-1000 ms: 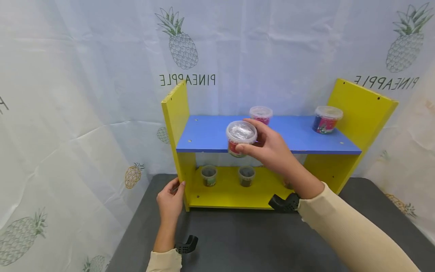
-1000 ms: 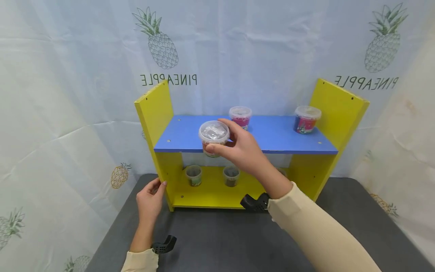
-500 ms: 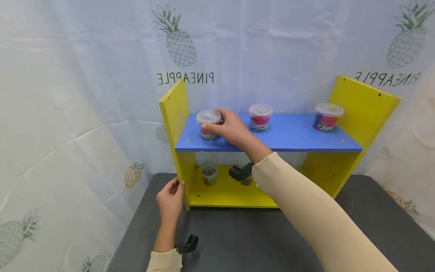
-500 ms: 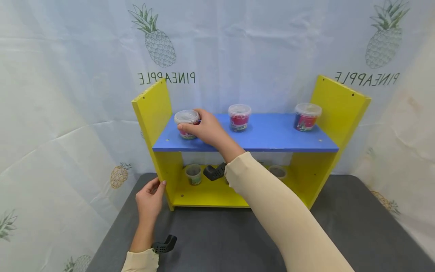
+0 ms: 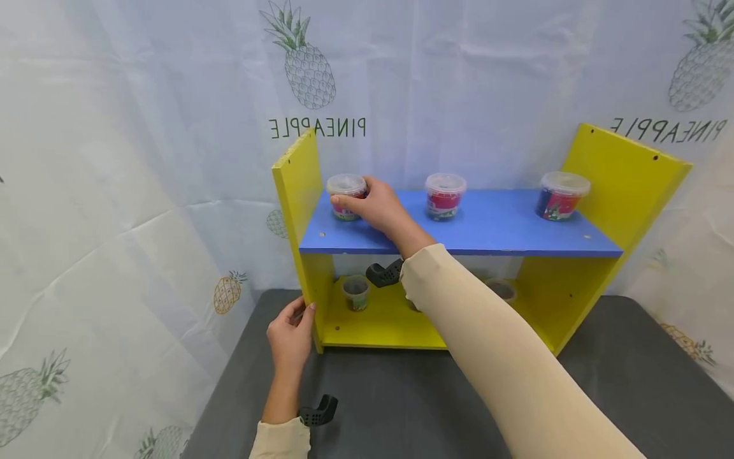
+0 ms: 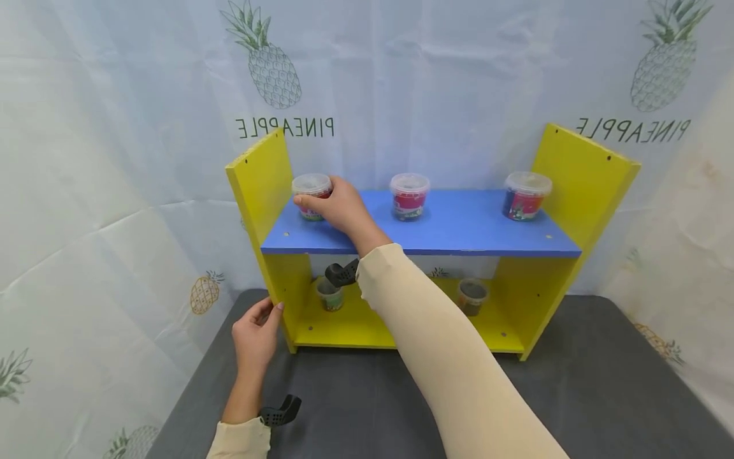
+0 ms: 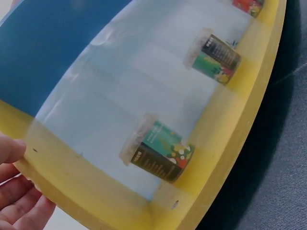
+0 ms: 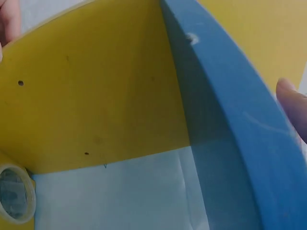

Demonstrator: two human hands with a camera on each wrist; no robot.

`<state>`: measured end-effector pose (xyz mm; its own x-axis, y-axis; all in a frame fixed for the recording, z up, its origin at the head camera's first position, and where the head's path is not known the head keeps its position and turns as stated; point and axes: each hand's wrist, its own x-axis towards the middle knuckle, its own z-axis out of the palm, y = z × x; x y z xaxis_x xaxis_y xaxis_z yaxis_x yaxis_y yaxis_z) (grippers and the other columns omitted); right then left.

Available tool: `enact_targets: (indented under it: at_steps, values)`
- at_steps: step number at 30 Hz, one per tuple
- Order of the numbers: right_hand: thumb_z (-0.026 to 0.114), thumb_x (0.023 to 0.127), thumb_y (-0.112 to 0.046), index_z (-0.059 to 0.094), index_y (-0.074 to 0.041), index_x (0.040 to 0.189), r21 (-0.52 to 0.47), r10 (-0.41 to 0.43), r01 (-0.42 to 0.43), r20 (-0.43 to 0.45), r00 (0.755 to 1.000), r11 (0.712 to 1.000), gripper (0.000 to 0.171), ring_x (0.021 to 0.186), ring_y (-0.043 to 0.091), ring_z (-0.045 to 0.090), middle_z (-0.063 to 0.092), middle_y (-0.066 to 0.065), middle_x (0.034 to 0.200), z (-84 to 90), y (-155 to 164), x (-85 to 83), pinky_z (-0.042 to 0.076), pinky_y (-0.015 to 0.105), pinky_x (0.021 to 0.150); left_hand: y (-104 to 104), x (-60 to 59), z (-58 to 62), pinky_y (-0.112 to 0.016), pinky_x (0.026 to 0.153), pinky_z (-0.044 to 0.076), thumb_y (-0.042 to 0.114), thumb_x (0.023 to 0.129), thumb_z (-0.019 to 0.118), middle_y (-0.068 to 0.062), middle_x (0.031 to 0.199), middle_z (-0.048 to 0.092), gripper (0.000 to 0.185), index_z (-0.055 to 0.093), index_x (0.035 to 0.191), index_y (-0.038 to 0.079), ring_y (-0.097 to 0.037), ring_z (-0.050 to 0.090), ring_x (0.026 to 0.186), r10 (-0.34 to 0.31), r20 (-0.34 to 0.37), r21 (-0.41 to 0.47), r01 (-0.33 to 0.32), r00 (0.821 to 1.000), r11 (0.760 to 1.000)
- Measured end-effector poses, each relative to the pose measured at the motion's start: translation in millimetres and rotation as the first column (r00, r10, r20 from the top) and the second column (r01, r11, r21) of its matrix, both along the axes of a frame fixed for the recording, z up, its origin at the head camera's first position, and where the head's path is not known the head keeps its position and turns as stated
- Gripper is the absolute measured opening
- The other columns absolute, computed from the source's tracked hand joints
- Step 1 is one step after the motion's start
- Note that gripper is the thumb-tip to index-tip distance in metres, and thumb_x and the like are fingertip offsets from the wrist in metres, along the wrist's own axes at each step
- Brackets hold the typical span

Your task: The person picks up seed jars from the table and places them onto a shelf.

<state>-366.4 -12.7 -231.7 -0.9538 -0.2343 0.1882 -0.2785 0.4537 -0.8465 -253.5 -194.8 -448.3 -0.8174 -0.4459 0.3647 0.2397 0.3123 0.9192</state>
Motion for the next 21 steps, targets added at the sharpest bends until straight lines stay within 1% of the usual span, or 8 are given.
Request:
enact_targets:
  at_steps: [3,8,15,21]
  values:
    - [0.075,0.081,-0.055,0.054,-0.01,0.135,0.027,-0.008,0.009,-0.01,1.0,1.0,0.073,0.112,0.02,0.058,0.063,0.005,0.125,0.6,-0.9,-0.2,0.048,0.038,0.104,0.2,-0.2,1.0,-0.029,0.083,0.058,0.03,0.092,0.071,-0.012,0.114,0.072,0.035,0.072,0.119,0.008,-0.024,0.071,0.104,-0.002,-0.011,0.004,0.002,1.0,1.0]
    - [0.074,0.082,-0.055,0.056,-0.009,0.133,0.049,-0.025,0.026,-0.011,1.0,0.998,0.071,0.112,0.02,0.058,0.064,0.005,0.124,-1.0,-1.1,0.7,0.048,0.037,0.104,0.6,1.1,1.3,-0.03,0.084,0.058,0.029,0.092,0.071,-0.012,0.114,0.072,0.035,0.071,0.119,0.008,-0.024,0.071,0.104,-0.008,-0.01,0.003,0.008,1.0,1.0]
    - [0.073,0.081,-0.058,0.052,-0.007,0.136,0.073,-0.045,0.045,0.005,0.999,0.996,0.078,0.113,0.021,0.057,0.061,0.007,0.128,-2.9,-2.5,2.0,0.047,0.038,0.105,0.1,2.3,0.5,-0.032,0.084,0.058,0.031,0.091,0.071,-0.011,0.113,0.072,0.035,0.072,0.118,0.009,-0.025,0.071,0.103,0.003,0.006,-0.007,-0.003,1.0,1.0]
    - [0.075,0.079,-0.059,0.051,-0.007,0.137,0.062,-0.049,0.049,0.0,0.999,0.997,0.082,0.113,0.021,0.057,0.061,0.007,0.128,-5.3,-2.8,2.7,0.048,0.039,0.104,-1.7,1.3,-1.6,-0.032,0.083,0.059,0.032,0.091,0.071,-0.012,0.114,0.072,0.036,0.072,0.118,0.008,-0.026,0.071,0.102,0.006,0.023,-0.019,-0.006,1.0,1.0]
